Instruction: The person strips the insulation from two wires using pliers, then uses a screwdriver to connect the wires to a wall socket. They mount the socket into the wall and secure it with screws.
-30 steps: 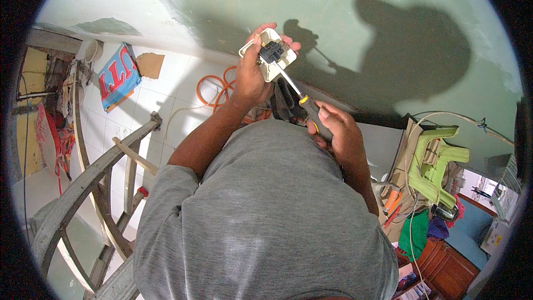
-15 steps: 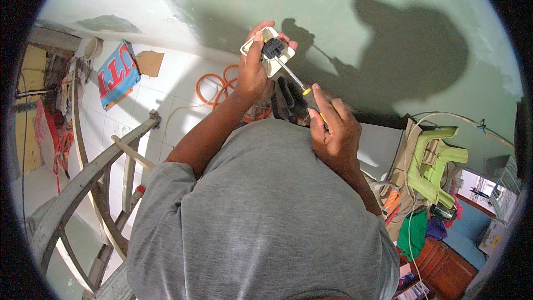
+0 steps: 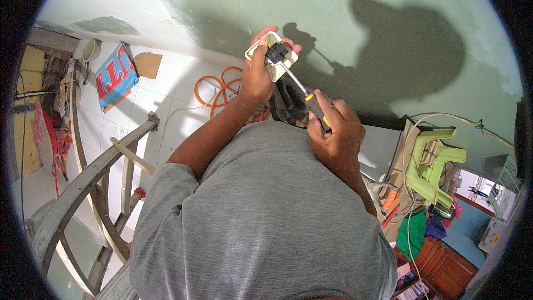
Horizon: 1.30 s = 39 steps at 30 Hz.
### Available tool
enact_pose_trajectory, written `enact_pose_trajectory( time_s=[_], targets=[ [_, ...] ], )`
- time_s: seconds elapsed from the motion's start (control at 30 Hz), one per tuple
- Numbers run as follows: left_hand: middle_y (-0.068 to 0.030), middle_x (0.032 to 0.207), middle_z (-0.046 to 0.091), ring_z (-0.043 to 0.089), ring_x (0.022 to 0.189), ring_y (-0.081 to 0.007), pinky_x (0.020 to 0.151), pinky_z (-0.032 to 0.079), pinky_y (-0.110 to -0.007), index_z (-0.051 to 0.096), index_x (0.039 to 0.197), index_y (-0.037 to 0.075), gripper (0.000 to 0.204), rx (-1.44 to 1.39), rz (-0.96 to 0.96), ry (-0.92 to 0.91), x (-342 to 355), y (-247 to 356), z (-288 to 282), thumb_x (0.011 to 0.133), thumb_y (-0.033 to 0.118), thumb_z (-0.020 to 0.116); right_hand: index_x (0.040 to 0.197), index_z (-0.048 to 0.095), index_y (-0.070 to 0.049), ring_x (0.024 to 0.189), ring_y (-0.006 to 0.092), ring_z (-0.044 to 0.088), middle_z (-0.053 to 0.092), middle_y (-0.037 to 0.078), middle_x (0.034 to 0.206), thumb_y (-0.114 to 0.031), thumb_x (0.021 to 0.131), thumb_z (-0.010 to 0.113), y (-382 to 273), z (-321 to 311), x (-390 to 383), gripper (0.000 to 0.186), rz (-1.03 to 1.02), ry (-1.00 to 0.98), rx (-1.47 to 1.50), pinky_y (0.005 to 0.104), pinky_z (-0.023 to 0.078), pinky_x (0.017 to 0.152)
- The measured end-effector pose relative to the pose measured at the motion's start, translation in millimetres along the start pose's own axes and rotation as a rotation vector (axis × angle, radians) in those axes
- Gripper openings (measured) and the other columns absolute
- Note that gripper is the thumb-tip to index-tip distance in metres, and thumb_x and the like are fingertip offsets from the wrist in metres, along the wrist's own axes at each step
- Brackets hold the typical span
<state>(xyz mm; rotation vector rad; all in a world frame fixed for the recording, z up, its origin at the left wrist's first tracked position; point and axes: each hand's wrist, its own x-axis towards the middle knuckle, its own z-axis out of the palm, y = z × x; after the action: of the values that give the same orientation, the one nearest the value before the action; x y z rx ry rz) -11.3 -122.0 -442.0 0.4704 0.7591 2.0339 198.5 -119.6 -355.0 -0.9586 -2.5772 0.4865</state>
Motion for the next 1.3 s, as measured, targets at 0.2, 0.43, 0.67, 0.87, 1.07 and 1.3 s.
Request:
enact_pose_trajectory(
  time_s=[0.2, 0.43, 0.67, 0.87, 1.07, 1.3],
  targets=[
    [-0.0217, 0.114, 0.064, 0.069, 0.111, -0.0352, 0.098, 0.057, -0.044, 0.041, 0.142, 0.001, 0.046, -0.062, -0.024, -0.017, 0.9, -3.3, 2.0, 0.111, 0.035, 0.038, 0.132, 0.067, -0.008, 0.091, 0.0376, 0.063, 0.062, 0.015, 0.095, -0.019, 0.086, 0.071, -10.3, -3.7, 4.6, 0.047, 0.041, 0.100, -0.093, 0.0503, 0.051, 0.076],
    [-0.0213, 0.112, 0.064, 0.069, 0.111, -0.0357, 0.098, 0.058, -0.045, 0.042, 0.141, 0.000, 0.045, -0.082, -0.077, -0.017, -3.1, -4.3, 3.5, 0.111, 0.033, 0.039, 0.133, 0.065, -0.008, 0.094, 0.0390, 0.063, 0.062, 0.020, 0.102, -0.024, 0.088, 0.072, -1.6, -8.4, -3.4, 0.048, 0.048, -0.027, -0.063, 0.0507, 0.051, 0.079],
    [-0.0211, 0.112, 0.064, 0.069, 0.110, -0.0357, 0.098, 0.058, -0.044, 0.042, 0.141, 0.000, 0.044, -0.090, -0.133, -0.014, -7.0, -5.3, 11.0, 0.111, 0.032, 0.038, 0.130, 0.069, -0.013, 0.096, 0.0384, 0.066, 0.065, 0.018, 0.101, -0.022, 0.087, 0.072, -6.3, 1.8, -8.3, 0.043, 0.166, 0.122, 0.031, 0.0490, 0.053, 0.081],
    [-0.0217, 0.113, 0.064, 0.069, 0.110, -0.0360, 0.097, 0.058, -0.044, 0.043, 0.142, 0.001, 0.045, -0.055, -0.151, -0.007, -10.6, -12.8, 9.9, 0.111, 0.033, 0.039, 0.128, 0.066, -0.002, 0.106, 0.0437, 0.066, 0.067, 0.025, 0.114, -0.031, 0.093, 0.069, -9.8, -27.4, -8.7, 0.045, 0.179, -0.104, 0.005, 0.0545, 0.052, 0.085],
    [-0.0226, 0.113, 0.064, 0.070, 0.109, -0.0365, 0.095, 0.059, -0.044, 0.044, 0.142, 0.001, 0.046, -0.061, -0.170, -0.005, -13.2, -10.4, 17.6, 0.111, 0.034, 0.040, 0.124, 0.072, -0.008, 0.089, 0.0337, 0.066, 0.065, 0.015, 0.096, -0.017, 0.086, 0.073, -9.0, -6.8, -17.3, 0.039, 0.189, 0.150, 0.027, 0.0463, 0.051, 0.077],
    [-0.0230, 0.119, 0.064, 0.067, 0.118, -0.0372, 0.099, 0.056, -0.046, 0.042, 0.147, 0.002, 0.048, 0.021, -0.178, 0.007, -20.5, -16.6, 10.3, 0.108, 0.029, 0.032, 0.127, 0.066, -0.002, 0.098, 0.0414, 0.067, 0.067, 0.023, 0.111, -0.028, 0.091, 0.070, -5.6, -27.3, -22.4, 0.045, 0.115, -0.039, -0.007, 0.0538, 0.051, 0.078]
  ],
)
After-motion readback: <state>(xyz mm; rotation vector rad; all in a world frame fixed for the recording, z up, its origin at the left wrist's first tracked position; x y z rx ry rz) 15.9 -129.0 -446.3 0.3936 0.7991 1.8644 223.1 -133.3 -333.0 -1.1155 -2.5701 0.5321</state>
